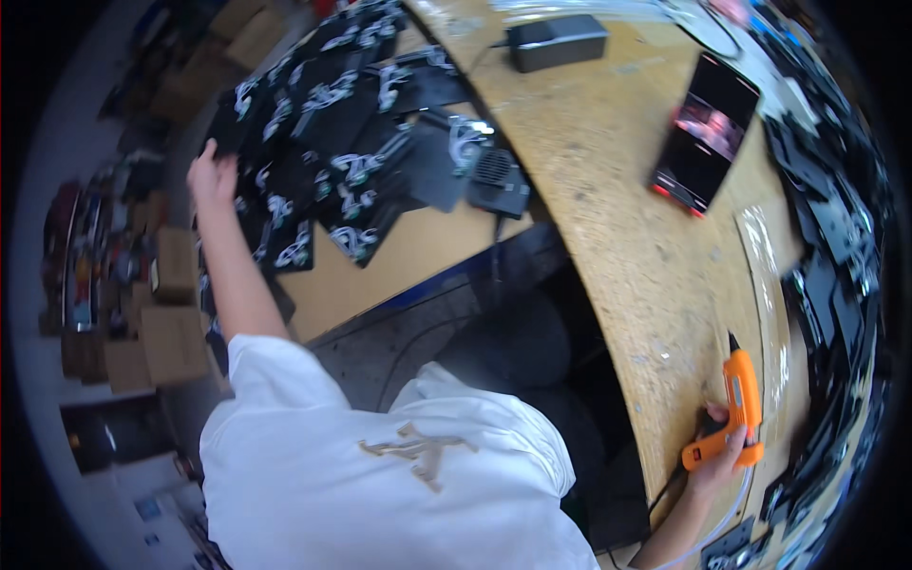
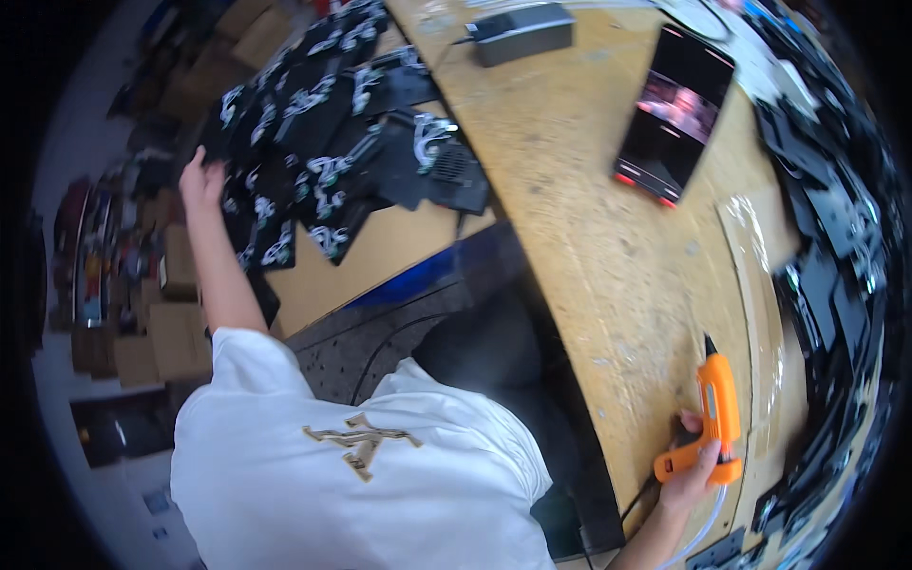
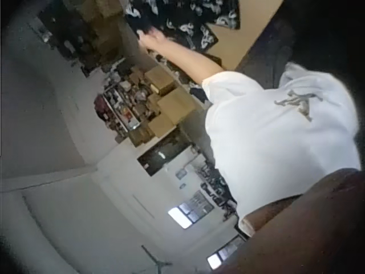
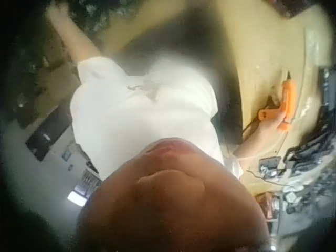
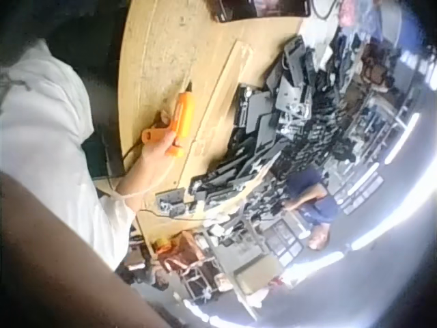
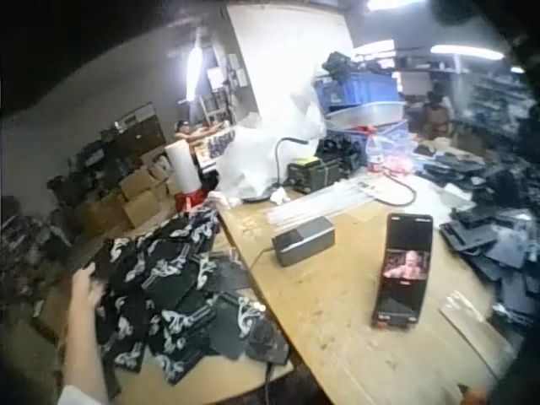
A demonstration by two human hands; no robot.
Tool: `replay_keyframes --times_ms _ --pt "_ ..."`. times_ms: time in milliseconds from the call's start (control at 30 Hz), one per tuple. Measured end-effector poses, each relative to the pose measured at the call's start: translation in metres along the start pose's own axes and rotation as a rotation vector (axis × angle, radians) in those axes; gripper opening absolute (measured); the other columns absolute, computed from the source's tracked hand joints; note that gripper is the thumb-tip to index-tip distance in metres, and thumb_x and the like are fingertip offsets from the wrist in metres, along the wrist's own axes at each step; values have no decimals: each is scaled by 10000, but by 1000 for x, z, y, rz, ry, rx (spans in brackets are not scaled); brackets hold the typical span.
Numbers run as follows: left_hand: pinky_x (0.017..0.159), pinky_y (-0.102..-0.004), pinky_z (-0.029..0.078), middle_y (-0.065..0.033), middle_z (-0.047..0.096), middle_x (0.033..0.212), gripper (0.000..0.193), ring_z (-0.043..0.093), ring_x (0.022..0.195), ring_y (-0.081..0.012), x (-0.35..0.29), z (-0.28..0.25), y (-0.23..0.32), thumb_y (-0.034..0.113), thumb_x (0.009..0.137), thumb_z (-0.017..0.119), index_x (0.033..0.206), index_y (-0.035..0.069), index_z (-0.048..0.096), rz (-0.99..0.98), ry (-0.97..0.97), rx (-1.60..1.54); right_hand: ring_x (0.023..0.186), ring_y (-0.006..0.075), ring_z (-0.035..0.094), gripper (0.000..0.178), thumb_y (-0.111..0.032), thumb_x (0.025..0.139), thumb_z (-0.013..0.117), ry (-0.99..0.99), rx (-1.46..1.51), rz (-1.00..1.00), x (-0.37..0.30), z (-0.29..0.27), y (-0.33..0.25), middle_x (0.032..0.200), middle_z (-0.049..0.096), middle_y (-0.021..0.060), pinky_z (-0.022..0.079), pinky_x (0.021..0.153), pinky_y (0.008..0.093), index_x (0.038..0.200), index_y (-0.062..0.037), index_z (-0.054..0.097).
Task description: The person uses a hot glue gun to apply adhesive to the internal components of small black electronic devices. They pick up each device from a pile on the table, apply glue to the circuit board and wires, and then place the device back on the table. The process is repeated for multiple units.
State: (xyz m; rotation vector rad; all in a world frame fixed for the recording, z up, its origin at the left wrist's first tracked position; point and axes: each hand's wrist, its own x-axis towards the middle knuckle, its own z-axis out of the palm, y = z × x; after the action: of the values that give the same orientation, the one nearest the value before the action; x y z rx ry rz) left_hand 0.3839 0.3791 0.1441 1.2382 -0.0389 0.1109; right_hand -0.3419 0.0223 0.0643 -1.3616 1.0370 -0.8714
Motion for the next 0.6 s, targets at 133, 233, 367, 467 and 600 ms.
replay_keyframes --times_ms 133,233,367,467,600 --pt "909 -403 500 -193 579 1143 182 588 1055 -297 7 -15 -7 33 924 518 1094 -33 525 -139 61 -73 899 219 598 368 -305 956 430 4 -64 11 1 4 -7 923 604 127 454 729 301 1069 21 556" --pt "908 -402 504 -186 595 1130 168 600 1044 -299 13 -22 -11 26 925 508 1080 -35 531 -117 41 -107 883 217 598 359 -308 955 437 19 -41 13 5 9 -11 916 604 126 453 704 291 1036 22 552" --pt "926 -401 511 -175 632 1080 201 625 1024 -275 -2 -40 -6 12 932 487 1120 -45 535 -58 140 -84 872 203 596 343 -308 951 446 -3 -25 -52 8 3 -4 913 603 121 452 672 271 1014 13 550" --pt "909 -358 523 -173 626 1117 260 630 1029 -243 -41 -66 9 28 934 498 1180 -52 518 -175 -356 75 871 196 593 339 -304 950 445 -5 -54 -5 7 0 -6 912 601 119 455 670 265 1037 9 545" --pt "810 -279 539 -100 655 1015 199 648 907 -166 -61 -90 3 61 897 603 1073 -31 584 -294 -416 444 874 198 590 353 -302 951 440 42 -140 -7 5 5 -11 915 600 117 454 671 268 1081 13 531"
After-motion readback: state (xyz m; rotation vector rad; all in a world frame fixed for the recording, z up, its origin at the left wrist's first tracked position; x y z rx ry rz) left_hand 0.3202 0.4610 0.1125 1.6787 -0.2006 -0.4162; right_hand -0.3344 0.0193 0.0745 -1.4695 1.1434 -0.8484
